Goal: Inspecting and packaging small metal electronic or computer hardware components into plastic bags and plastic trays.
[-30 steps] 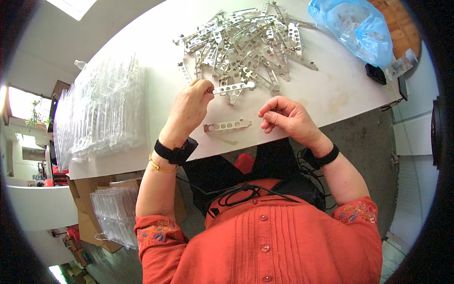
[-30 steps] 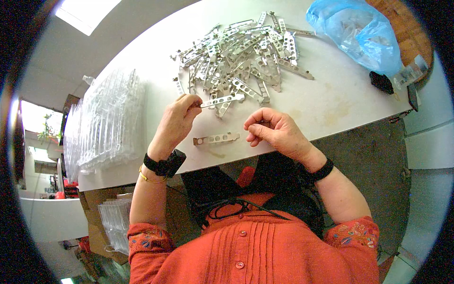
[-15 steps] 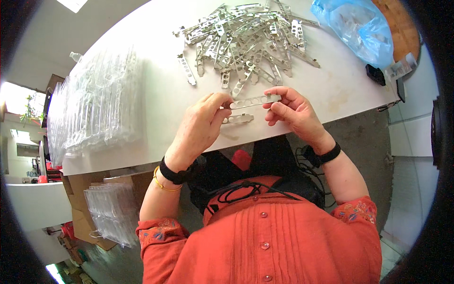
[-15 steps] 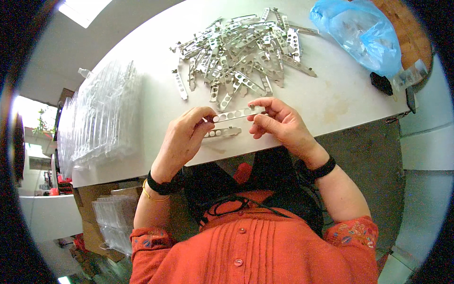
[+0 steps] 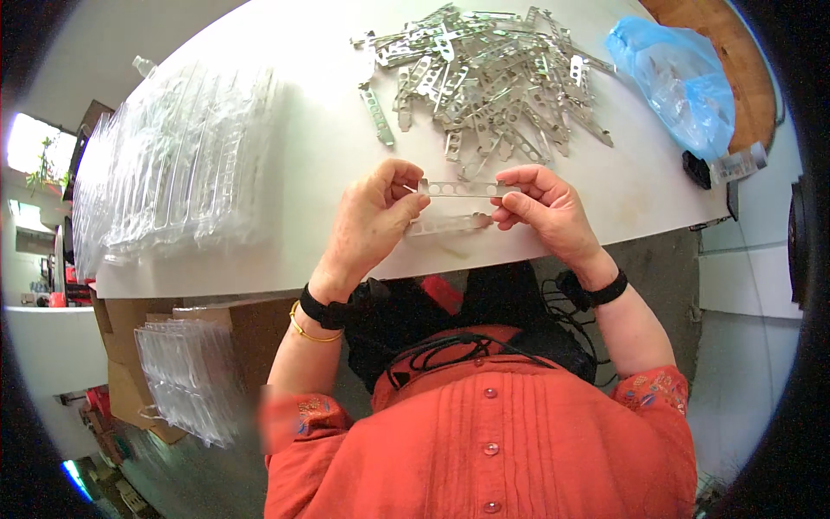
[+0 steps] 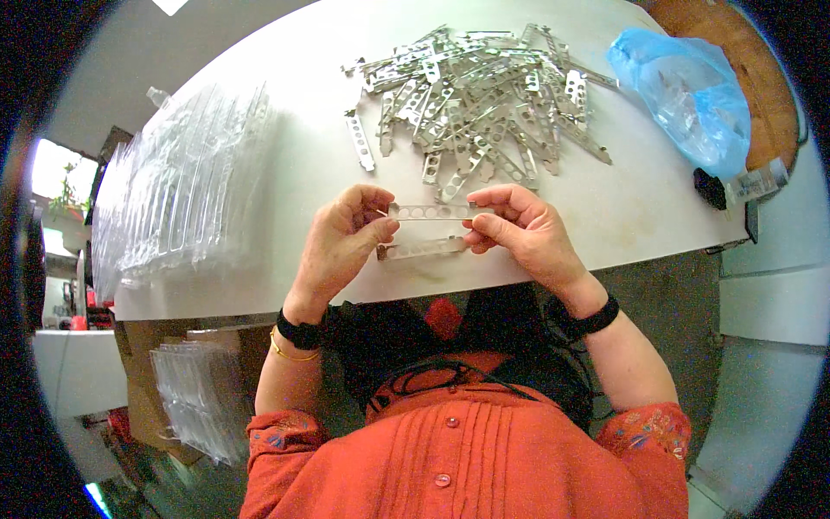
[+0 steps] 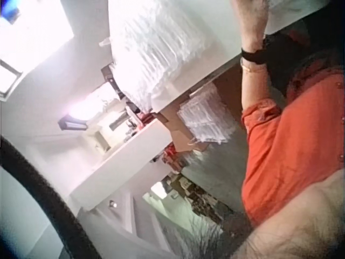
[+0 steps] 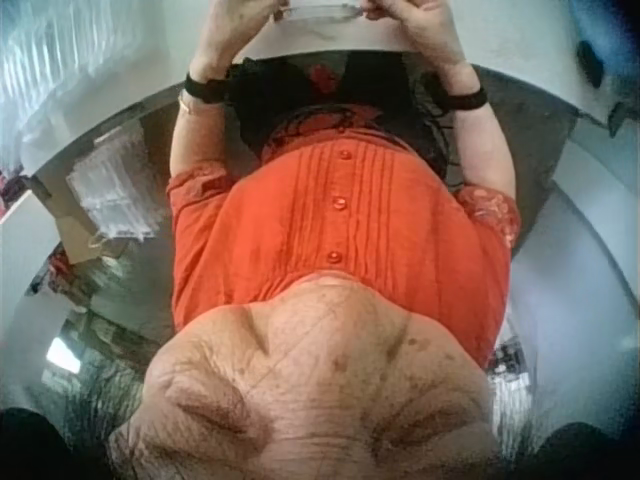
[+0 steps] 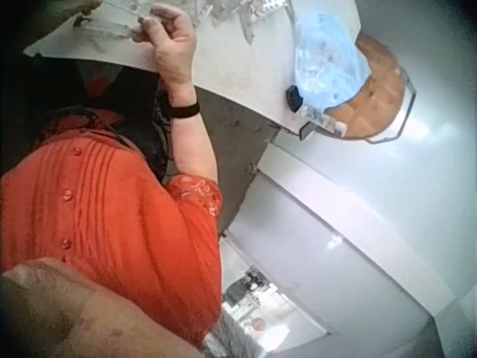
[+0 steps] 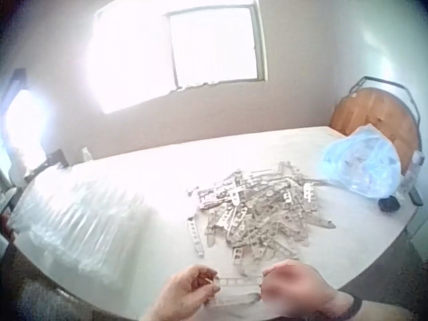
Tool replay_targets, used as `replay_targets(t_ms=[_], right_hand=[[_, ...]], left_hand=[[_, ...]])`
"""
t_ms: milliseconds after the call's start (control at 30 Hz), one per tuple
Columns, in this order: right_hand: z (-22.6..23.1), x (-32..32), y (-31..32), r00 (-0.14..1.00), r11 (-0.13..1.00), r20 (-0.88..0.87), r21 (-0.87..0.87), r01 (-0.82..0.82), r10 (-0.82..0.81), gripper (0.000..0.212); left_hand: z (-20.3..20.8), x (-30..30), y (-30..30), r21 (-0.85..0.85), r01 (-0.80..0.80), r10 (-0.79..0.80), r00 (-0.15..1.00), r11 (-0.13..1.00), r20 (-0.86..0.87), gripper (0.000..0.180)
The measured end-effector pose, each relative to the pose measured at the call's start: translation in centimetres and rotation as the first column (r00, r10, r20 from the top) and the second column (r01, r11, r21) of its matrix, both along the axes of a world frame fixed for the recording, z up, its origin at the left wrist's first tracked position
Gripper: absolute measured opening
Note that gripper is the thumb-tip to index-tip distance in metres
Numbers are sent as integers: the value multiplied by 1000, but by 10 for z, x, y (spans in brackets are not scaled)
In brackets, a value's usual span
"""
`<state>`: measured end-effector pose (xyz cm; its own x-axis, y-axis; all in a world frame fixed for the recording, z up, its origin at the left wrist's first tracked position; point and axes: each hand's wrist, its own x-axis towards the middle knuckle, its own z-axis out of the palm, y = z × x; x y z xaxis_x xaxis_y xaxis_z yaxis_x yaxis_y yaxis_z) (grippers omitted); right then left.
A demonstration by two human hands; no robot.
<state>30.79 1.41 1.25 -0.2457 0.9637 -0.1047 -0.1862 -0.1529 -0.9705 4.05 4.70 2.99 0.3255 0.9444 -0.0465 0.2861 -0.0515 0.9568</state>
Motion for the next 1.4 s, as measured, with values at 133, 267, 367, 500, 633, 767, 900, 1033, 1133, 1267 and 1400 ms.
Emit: replay_targets(t_ms=[133, 267, 367, 500, 633, 767, 900, 1033, 1133, 1267, 1400], right_hand=[[0, -7, 2, 999, 1000, 32, 3, 21, -21, 25], [2, -7, 6, 999, 999, 22, -39, 30, -29, 25], [2, -7, 9, 1000, 999, 17, -49, 19, -19, 26], [0, -7, 8, 1000, 999, 1, -31, 16, -16, 26], [0, -6, 8, 1000, 999, 14, -39, 18, -17, 28], [-1, -5, 8, 999, 997, -3, -64, 41, -41, 28], [-3, -5, 8, 998, 997, 10, -61, 56, -56, 26], [-3, -5, 9, 998, 995, -11, -79, 54, -55, 26], [-4, -4, 9, 999, 996, -8, -80, 50, -51, 26], [-4, -5, 9, 999, 996, -15, -81, 46, -47, 26], [-6, -3, 7, 998, 996, -5, -70, 61, -62, 25]], left_hand=[[-11, -6, -1, -18, -27, 28, 996, 999, 83, 23], [-18, -7, 4, -43, -26, 31, 993, 999, 114, 22], [-22, -7, 7, -63, -35, 44, 988, 997, 146, 21], [-21, -9, 7, -113, -35, 49, 991, 993, 122, 21], [-21, -6, 3, -135, -79, 99, 984, 988, 148, 21], [-23, -7, 3, -104, -75, 84, 993, 992, 87, 22], [-18, -4, 2, -120, -70, 77, 995, 990, 58, 24], [-20, -4, 2, -113, -72, 81, 993, 991, 81, 25], [-17, -3, 2, -98, -76, 80, 996, 992, 39, 27], [-18, -5, 3, -96, -74, 79, 996, 993, 43, 28], [-18, -3, 3, -161, -56, 77, 989, 985, 126, 28]])
